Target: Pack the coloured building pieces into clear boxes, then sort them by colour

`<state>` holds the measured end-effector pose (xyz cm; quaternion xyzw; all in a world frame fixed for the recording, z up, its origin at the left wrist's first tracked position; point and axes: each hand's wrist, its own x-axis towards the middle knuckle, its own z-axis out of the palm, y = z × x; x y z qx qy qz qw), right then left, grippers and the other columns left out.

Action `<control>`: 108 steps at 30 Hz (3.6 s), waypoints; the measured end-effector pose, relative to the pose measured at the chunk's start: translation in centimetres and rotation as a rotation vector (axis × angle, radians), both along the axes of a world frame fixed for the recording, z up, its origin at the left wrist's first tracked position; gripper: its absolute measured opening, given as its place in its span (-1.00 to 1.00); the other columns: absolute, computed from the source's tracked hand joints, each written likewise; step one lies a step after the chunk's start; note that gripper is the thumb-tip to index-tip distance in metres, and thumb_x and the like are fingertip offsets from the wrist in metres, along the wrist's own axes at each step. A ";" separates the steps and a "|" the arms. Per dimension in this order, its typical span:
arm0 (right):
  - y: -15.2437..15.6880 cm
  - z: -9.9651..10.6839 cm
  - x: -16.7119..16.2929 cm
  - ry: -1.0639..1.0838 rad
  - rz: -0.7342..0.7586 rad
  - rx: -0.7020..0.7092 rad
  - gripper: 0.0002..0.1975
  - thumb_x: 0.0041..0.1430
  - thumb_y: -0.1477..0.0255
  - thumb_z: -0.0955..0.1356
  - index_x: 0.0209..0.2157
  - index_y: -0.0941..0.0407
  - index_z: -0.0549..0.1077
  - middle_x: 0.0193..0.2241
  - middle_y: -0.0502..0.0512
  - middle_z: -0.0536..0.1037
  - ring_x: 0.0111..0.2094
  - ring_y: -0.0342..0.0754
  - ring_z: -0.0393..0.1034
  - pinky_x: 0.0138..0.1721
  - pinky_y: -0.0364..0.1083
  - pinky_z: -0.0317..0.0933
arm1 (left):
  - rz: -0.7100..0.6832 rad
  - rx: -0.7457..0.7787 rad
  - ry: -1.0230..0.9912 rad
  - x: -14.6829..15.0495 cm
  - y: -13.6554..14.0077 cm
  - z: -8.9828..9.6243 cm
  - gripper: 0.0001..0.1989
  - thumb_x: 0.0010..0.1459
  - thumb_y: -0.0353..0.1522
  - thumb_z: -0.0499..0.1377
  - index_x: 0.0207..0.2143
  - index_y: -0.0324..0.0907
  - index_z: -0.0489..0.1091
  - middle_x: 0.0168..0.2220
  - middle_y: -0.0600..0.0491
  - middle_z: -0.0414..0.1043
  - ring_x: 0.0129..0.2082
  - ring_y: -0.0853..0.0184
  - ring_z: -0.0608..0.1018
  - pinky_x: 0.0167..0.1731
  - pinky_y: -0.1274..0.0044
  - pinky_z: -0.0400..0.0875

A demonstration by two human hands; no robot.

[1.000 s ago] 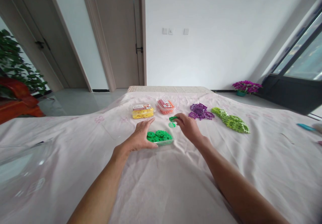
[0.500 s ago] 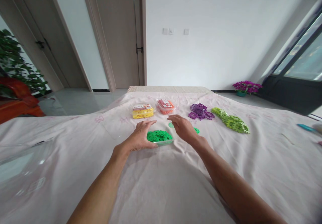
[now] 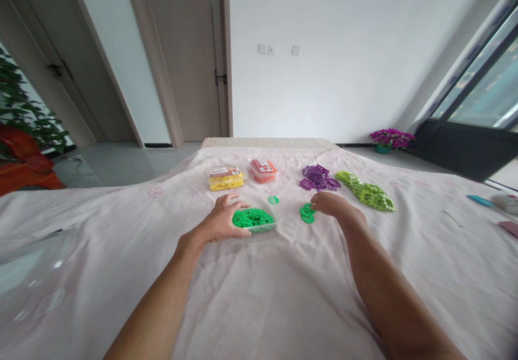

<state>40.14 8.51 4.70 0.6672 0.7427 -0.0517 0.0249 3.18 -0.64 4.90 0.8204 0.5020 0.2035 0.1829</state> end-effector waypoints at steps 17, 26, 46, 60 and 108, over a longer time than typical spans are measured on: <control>0.9 -1.5 0.8 0.455 -0.069 -0.157 -0.74 -0.21 0.41 0.46 -0.36 0.15 0.52 -0.55 -0.02 0.48 -0.53 -0.17 0.33 -0.57 -0.24 0.13 | -0.009 -0.001 -0.003 0.0 -0.1 0.1 -0.22 -0.19 -0.09 0.36 0.14 0.03 0.29 0.26 -0.05 0.01 0.30 0.00 0.01 0.25 0.22 0.01; -3.0 3.5 -5.9 0.897 0.119 -0.096 -0.82 -0.10 0.36 0.43 -0.46 0.19 0.46 -0.59 -0.02 0.45 -0.58 -0.21 0.28 -0.58 -0.24 0.18 | 0.003 -0.013 -0.013 0.0 -0.2 0.2 -0.19 -0.21 -0.08 0.36 0.15 0.03 0.27 0.27 -0.04 0.00 0.30 -0.02 0.01 0.26 0.19 -0.02; -1.1 0.7 -2.4 0.056 0.055 -0.112 -0.58 -0.21 0.25 0.48 -0.22 0.05 0.55 -0.23 0.09 0.57 -0.23 0.02 0.45 -0.34 -0.14 0.20 | 0.000 -0.017 -0.005 0.1 -0.2 0.2 -0.20 -0.21 -0.09 0.36 0.15 0.02 0.28 0.27 -0.05 0.00 0.30 -0.02 0.00 0.26 0.20 -0.02; -1.6 0.3 -3.2 0.357 0.053 -0.273 -0.75 -0.26 0.43 0.49 -0.41 0.14 0.51 -0.45 0.04 0.54 -0.51 -0.10 0.42 -0.57 -0.20 0.23 | 0.002 -0.024 -0.013 0.0 -0.1 0.2 -0.18 -0.22 -0.09 0.37 0.16 0.03 0.26 0.27 -0.06 -0.01 0.31 0.00 0.00 0.25 0.21 -0.02; -2.1 -1.2 -11.5 0.761 0.360 0.537 -0.57 -0.19 0.70 0.15 -0.35 0.11 0.51 -0.37 0.03 0.57 -0.34 -0.08 0.43 -0.26 -0.14 0.26 | 0.805 -0.105 0.178 -8.8 1.5 -1.9 -0.32 -0.02 -0.04 0.20 0.10 -0.18 0.30 0.14 -0.25 0.24 0.12 -0.13 0.30 0.01 0.18 0.25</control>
